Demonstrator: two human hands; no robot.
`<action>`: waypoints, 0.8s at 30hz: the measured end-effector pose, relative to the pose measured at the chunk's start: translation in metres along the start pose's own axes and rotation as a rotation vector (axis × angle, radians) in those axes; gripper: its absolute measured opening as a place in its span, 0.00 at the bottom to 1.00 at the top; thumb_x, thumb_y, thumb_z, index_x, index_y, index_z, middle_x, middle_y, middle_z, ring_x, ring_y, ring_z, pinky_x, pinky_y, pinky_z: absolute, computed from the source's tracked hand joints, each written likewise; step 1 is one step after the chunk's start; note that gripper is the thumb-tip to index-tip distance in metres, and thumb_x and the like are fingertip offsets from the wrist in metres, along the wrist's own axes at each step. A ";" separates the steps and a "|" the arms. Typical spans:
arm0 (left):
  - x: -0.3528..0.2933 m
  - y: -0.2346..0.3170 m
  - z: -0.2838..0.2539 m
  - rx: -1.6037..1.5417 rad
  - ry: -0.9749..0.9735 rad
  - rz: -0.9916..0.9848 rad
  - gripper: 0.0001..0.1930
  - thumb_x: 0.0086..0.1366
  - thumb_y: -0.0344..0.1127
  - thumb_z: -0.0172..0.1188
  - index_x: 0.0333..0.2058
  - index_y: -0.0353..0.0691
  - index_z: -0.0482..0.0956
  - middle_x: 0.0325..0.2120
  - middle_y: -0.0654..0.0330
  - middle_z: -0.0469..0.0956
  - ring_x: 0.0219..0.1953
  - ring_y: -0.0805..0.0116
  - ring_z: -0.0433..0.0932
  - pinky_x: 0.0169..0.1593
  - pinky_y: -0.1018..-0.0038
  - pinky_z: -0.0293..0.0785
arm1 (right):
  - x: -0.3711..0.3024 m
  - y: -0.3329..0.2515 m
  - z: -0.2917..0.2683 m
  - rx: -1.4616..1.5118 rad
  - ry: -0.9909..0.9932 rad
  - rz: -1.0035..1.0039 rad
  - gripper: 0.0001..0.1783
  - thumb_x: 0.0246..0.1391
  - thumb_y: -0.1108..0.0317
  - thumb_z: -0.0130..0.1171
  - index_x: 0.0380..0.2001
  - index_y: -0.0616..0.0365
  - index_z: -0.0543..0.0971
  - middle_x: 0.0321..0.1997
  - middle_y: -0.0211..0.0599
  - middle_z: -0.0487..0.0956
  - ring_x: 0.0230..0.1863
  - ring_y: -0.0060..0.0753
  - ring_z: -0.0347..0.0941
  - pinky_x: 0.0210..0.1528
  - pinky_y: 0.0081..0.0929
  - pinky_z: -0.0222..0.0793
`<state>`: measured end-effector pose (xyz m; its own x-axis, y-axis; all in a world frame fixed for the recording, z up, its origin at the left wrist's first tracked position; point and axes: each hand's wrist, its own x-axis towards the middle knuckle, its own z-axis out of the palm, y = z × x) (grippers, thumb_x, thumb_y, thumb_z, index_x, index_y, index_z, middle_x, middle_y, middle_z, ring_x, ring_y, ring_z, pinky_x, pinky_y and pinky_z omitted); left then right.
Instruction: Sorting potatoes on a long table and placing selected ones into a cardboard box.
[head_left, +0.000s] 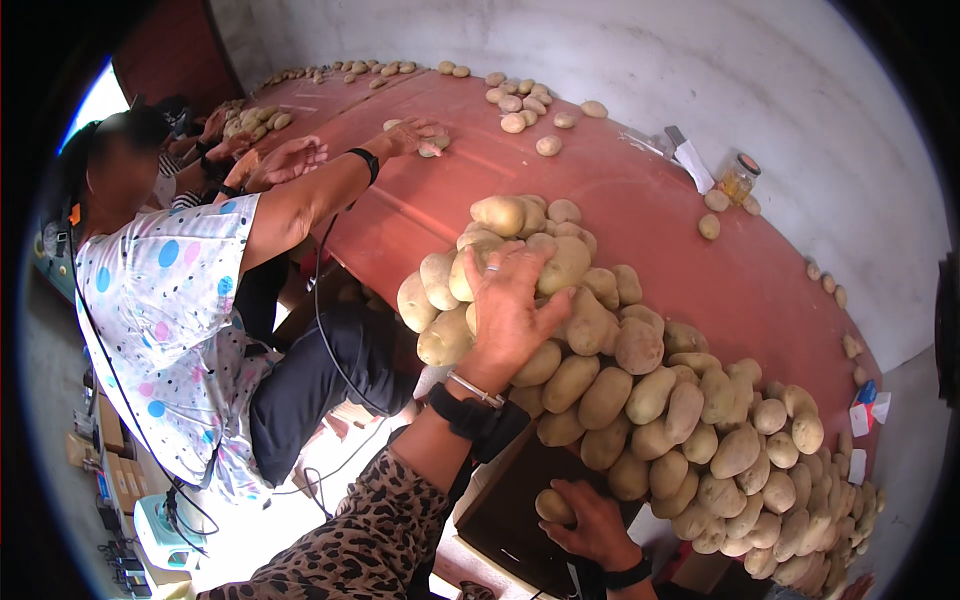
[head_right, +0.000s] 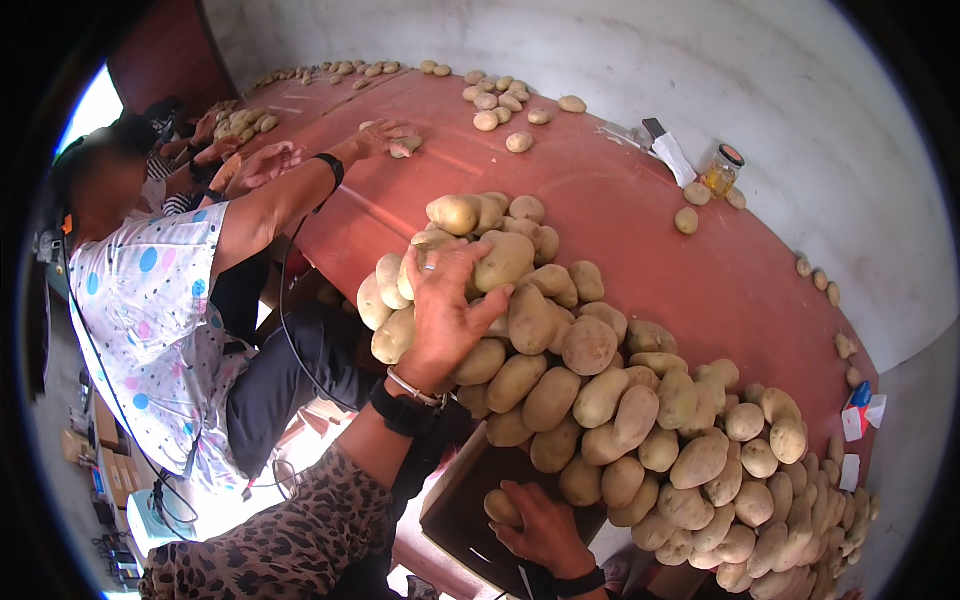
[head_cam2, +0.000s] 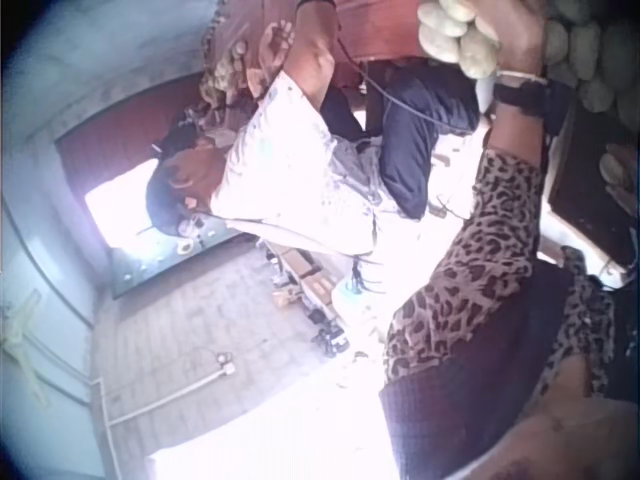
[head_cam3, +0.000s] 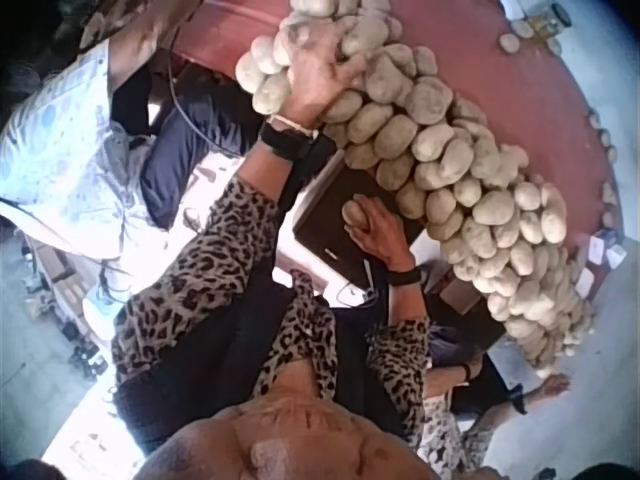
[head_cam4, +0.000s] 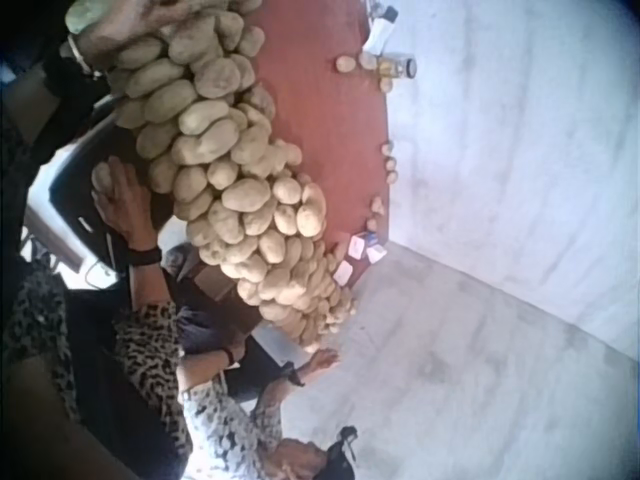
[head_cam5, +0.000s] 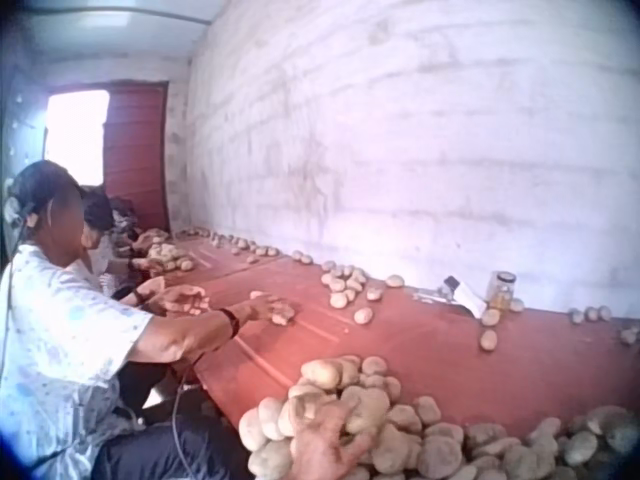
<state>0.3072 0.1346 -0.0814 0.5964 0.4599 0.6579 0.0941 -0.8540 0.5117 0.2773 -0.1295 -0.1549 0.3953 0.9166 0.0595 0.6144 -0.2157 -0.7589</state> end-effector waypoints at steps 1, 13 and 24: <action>0.003 0.000 -0.001 0.009 0.068 0.014 0.25 0.46 0.37 0.65 0.46 0.41 0.72 0.38 0.55 0.76 0.52 0.57 0.67 0.62 0.49 0.35 | 0.001 0.001 0.000 0.002 0.000 0.000 0.30 0.39 0.60 0.65 0.48 0.53 0.69 0.37 0.42 0.73 0.32 0.50 0.74 0.32 0.39 0.72; 0.009 -0.013 0.000 0.269 0.076 -0.144 0.21 0.50 0.38 0.62 0.45 0.42 0.74 0.47 0.54 0.72 0.57 0.49 0.61 0.59 0.43 0.41 | 0.000 0.008 -0.004 0.023 -0.034 0.017 0.30 0.39 0.60 0.64 0.49 0.54 0.69 0.38 0.42 0.72 0.35 0.49 0.73 0.34 0.38 0.71; 0.005 -0.010 -0.005 0.110 0.175 -0.027 0.13 0.52 0.34 0.60 0.37 0.40 0.75 0.42 0.55 0.74 0.54 0.49 0.64 0.59 0.49 0.47 | 0.000 -0.003 -0.003 -0.007 -0.093 0.018 0.30 0.39 0.60 0.64 0.49 0.53 0.69 0.37 0.43 0.71 0.33 0.49 0.72 0.32 0.39 0.70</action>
<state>0.3055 0.1463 -0.0806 0.4456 0.5101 0.7357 0.2002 -0.8578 0.4734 0.2776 -0.1297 -0.1512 0.3411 0.9399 -0.0148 0.6126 -0.2342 -0.7549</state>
